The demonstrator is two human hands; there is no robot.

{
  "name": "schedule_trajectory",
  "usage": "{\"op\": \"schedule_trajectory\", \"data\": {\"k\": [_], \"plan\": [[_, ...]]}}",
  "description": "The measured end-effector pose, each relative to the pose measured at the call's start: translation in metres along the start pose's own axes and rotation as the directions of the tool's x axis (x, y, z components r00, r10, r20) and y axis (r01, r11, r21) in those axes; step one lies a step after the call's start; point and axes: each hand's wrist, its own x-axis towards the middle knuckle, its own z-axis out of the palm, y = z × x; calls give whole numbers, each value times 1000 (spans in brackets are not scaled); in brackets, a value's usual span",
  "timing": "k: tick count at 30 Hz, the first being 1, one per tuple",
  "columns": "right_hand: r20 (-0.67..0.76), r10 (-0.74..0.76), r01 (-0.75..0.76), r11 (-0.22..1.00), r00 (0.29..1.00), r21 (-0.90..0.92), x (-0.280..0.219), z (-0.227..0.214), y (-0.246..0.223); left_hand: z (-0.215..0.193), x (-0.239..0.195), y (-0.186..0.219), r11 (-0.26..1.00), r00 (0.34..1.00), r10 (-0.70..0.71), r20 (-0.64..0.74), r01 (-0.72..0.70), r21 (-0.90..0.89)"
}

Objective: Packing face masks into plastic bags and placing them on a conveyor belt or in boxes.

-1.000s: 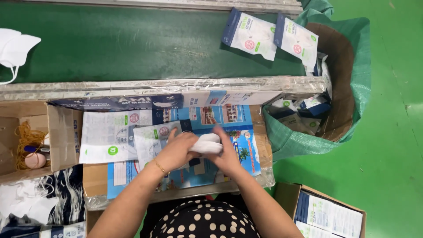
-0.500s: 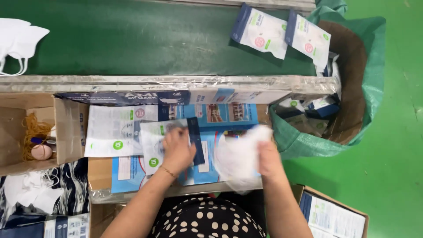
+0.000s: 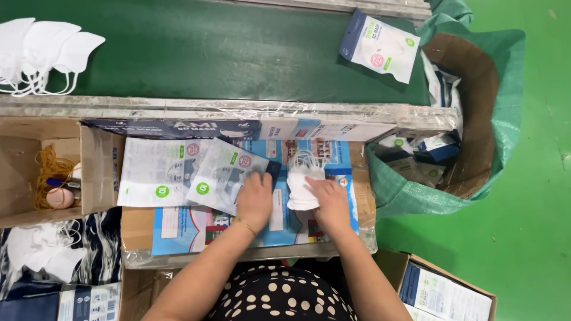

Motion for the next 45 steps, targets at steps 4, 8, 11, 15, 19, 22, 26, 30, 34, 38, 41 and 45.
{"op": "schedule_trajectory", "data": {"k": [4, 8, 11, 15, 19, 22, 26, 30, 34, 38, 41, 45], "plan": [[195, 66, -115, 961, 978, 253, -13, 2, 12, -8, 11, -25, 929, 981, -194, -12, 180, -324], [455, 202, -486, 537, 867, 689, -19, 8, -15, -16, -3, -22, 758, 951, -301, 66, 281, -588], [460, 335, -563, 365, 822, 741, -16, 39, -22, -30, -9, -11, 630, 972, -227, -65, 96, -771], [224, 423, -463, 634, 878, 619, -3, 49, -13, -63, -14, 2, 707, 930, 37, -367, -284, -648], [-65, 318, -287, 912, 946, 294, 3, 44, -8, -66, -24, 14, 721, 983, -53, -176, -84, -688], [234, 328, -400, 680, 916, 614, 3, 41, -13, -57, -18, 9, 697, 991, -80, -112, -25, -717], [517, 254, -571, 469, 818, 674, -19, 42, -10, -72, -3, -1, 156, 918, -75, 388, 395, -905], [527, 79, -421, 706, 846, 569, -29, 43, -9, -106, 5, -5, 624, 964, 5, -265, -210, -753], [639, 51, -281, 923, 768, 264, -16, 44, -12, -119, 1, 7, 710, 911, 274, -308, -407, -574], [516, -22, -289, 808, 856, 513, 20, -21, -74, -91, 7, -18, 781, 957, -80, -277, -112, -614], [374, -86, -166, 790, 923, 590, 4, -8, -58, -126, 8, -16, 613, 991, -57, -125, -64, -788], [341, 5, -194, 829, 940, 525, 11, -13, -68, -152, 8, -11, 723, 975, 202, 92, -85, -686]]}}
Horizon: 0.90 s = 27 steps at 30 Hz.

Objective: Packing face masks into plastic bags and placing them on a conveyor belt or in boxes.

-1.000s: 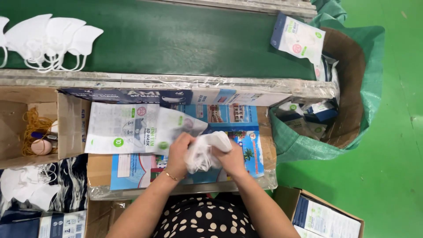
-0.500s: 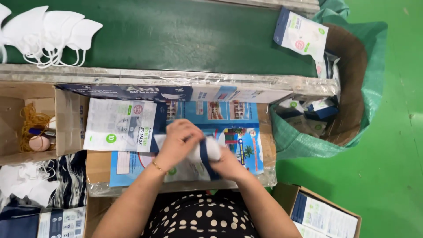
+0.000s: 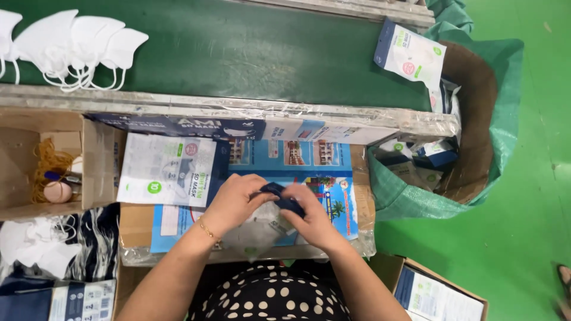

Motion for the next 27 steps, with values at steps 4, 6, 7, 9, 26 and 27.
{"op": "schedule_trajectory", "data": {"k": [4, 6, 7, 9, 26, 27], "plan": [[21, 137, -138, 970, 990, 198, 5, 6, 14, 8, -10, -6, 976, 988, 155, -10, -151, 159], [-3, 76, -76, 993, 997, 90, 6, 11, 22, 10, -12, -2, 965, 984, 177, -23, -169, 199], [-19, 12, -13, 1000, 1000, -21, 9, 14, 25, 8, -13, -1, 953, 979, 201, -36, -186, 240], [35, 16, -14, 999, 999, -43, 11, 12, 36, 1, -17, -4, 957, 982, 182, -44, -167, 236], [-350, -326, 144, 878, 878, -456, 33, 22, 103, -255, 102, -154, 463, 780, -10, -626, 558, 689], [-292, -385, 179, 820, 875, -544, 34, 22, 96, -269, 101, -166, 469, 700, -160, -696, 674, 570]]}}
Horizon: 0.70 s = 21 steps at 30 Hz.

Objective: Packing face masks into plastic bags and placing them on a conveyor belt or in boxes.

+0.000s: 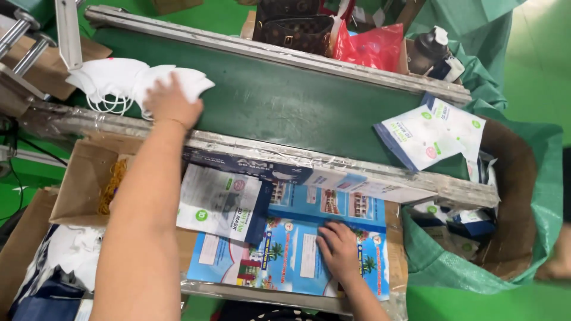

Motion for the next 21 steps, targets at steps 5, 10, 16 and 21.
{"op": "schedule_trajectory", "data": {"k": [5, 10, 16, 21], "plan": [[59, 70, -71, 997, 996, 14, 0, 0, 4, 82, 36, -81, 995, 997, -57, 51, 53, 83], [29, 50, -51, 998, 998, 24, 2, -1, 3, -51, -16, -3, 966, 988, 153, 22, -145, -216], [553, 216, -586, 442, 804, 679, 30, -16, -9, -94, -130, 79, 371, 740, 483, 467, 310, -875], [538, 223, -576, 178, 813, 798, 60, -33, -59, -25, -216, 112, 368, 500, 671, 547, 416, -832]]}}
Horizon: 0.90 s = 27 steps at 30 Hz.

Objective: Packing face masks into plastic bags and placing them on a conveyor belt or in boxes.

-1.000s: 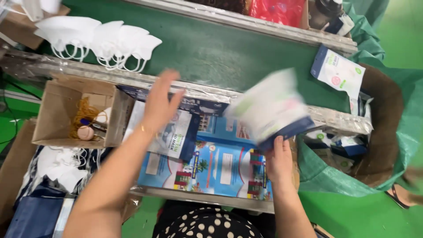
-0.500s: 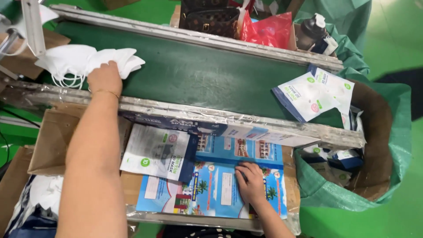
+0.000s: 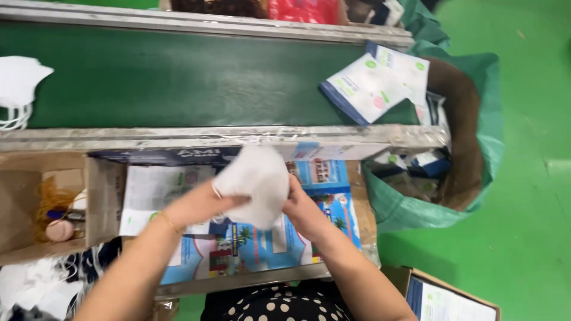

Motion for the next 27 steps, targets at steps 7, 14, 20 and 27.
{"op": "schedule_trajectory", "data": {"k": [7, 14, 20, 27], "plan": [[-184, -215, 52, 773, 959, -633, -36, -22, 24, 41, -19, 0, 884, 938, 327, -111, -262, 386], [-104, -262, 120, 713, 959, -691, -26, -23, 66, 76, 8, -35, 583, 973, 226, 44, -171, 794], [70, -452, 321, 507, 889, -800, -32, -14, 45, 83, 10, -30, 525, 940, 337, -52, -141, 839], [-249, -265, 96, 840, 932, -534, -48, -31, 91, 97, 11, -66, 580, 919, 390, -52, -201, 789]]}}
